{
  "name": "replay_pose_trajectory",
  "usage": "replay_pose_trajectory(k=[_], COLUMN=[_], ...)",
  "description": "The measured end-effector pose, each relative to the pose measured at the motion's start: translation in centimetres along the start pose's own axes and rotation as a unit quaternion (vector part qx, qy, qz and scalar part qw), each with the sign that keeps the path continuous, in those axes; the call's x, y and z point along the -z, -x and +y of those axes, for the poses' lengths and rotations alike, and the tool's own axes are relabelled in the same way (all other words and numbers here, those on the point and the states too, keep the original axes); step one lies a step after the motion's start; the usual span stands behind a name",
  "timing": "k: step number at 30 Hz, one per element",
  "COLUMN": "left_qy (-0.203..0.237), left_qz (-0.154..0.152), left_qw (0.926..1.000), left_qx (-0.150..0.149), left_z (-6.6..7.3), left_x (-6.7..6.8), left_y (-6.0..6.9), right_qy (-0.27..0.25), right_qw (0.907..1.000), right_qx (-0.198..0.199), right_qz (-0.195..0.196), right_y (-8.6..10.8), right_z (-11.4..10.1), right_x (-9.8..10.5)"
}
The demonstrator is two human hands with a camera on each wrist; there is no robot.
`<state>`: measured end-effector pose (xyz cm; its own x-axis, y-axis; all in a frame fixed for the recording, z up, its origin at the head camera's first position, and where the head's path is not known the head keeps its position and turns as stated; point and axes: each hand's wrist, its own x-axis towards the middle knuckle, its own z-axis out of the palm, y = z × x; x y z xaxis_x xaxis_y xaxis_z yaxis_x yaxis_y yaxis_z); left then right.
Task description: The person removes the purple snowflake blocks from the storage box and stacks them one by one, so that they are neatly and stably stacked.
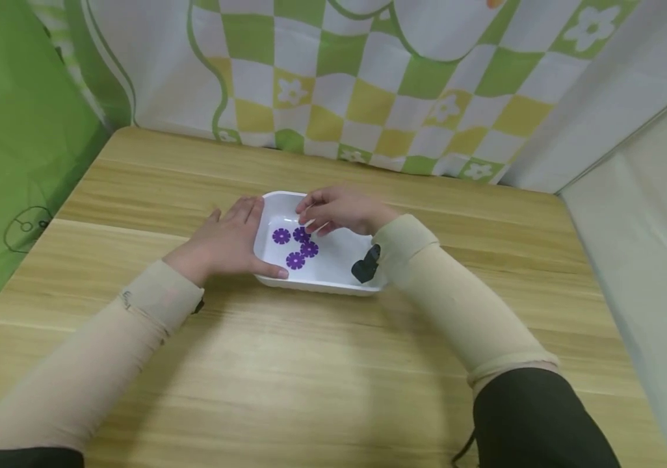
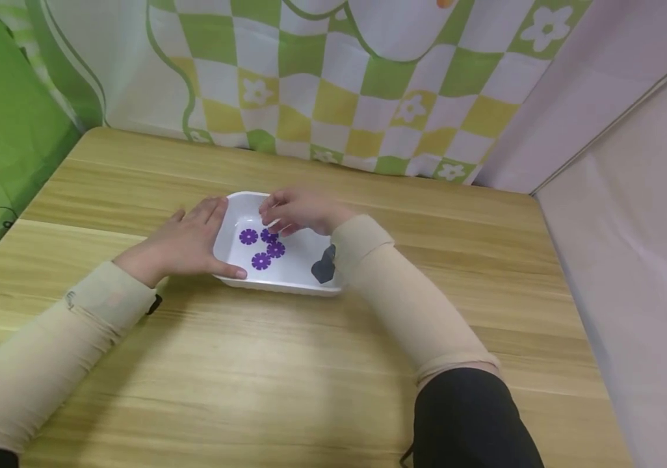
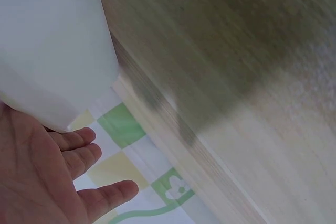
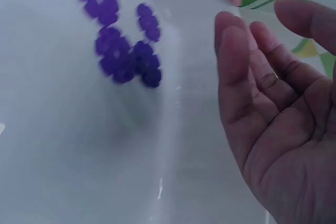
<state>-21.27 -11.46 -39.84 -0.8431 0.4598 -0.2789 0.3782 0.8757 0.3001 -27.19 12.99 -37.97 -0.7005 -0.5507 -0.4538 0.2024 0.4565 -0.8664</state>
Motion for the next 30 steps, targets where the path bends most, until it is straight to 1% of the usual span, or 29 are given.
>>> replay_pose_trajectory(k=[3, 5, 7, 8, 10, 13, 16, 19, 20, 25, 27, 29, 30], left_qy=[-0.002, -0.002, -0.002, -0.002, -0.001, 0.0, 0.0, 0.001, 0.0, 0.002, 0.005, 0.005, 0.005], left_qz=[0.003, 0.004, 0.006, 0.006, 0.007, 0.008, 0.009, 0.006, 0.004, -0.002, -0.002, -0.002, -0.002], left_qw=[1.0, 1.0, 1.0, 1.0, 1.0, 1.0, 1.0, 1.0, 1.0, 1.0, 1.0, 1.0, 1.0], left_qx=[0.0, 0.0, -0.001, -0.001, -0.001, -0.001, -0.003, -0.006, -0.006, -0.004, -0.003, -0.001, -0.001], left_z=[0.0, 0.0, 0.1, 0.1, 0.1, 0.2, 0.2, 0.2, 0.2, 0.0, 0.0, -0.1, -0.1], left_x=[0.0, -0.1, -0.1, -0.1, -0.1, 0.0, 0.1, 0.0, 0.0, 0.0, 0.0, -0.1, -0.1], left_y=[0.0, 0.0, 0.0, -0.1, 0.0, 0.1, 0.1, 0.0, 0.0, -0.1, -0.2, -0.2, -0.2], right_qy=[0.055, 0.089, 0.134, 0.161, 0.22, 0.296, 0.345, 0.381, 0.388, 0.435, 0.445, 0.445, 0.442], right_qw=[0.9983, 0.9957, 0.9906, 0.9867, 0.9753, 0.9543, 0.936, 0.921, 0.9179, 0.8944, 0.8881, 0.8868, 0.888], right_qx=[-0.008, -0.012, -0.013, -0.012, -0.005, 0.016, 0.035, 0.042, 0.043, 0.074, 0.086, 0.09, 0.091], right_qz=[-0.019, -0.022, -0.023, -0.022, -0.024, -0.041, -0.061, -0.069, -0.071, -0.071, -0.078, -0.087, -0.09], right_y=[-0.6, -0.8, -0.8, -0.8, -0.9, -1.0, -1.3, -1.5, -1.6, -1.8, -1.9, -1.9, -1.9], right_z=[0.6, 0.9, 1.0, 1.0, 1.0, 0.9, 1.1, 1.4, 1.5, 1.4, 1.3, 1.2, 1.2], right_x=[-0.4, -0.6, -0.8, -0.9, -1.0, -1.3, -1.8, -2.3, -2.5, -3.3, -3.5, -3.7, -3.7])
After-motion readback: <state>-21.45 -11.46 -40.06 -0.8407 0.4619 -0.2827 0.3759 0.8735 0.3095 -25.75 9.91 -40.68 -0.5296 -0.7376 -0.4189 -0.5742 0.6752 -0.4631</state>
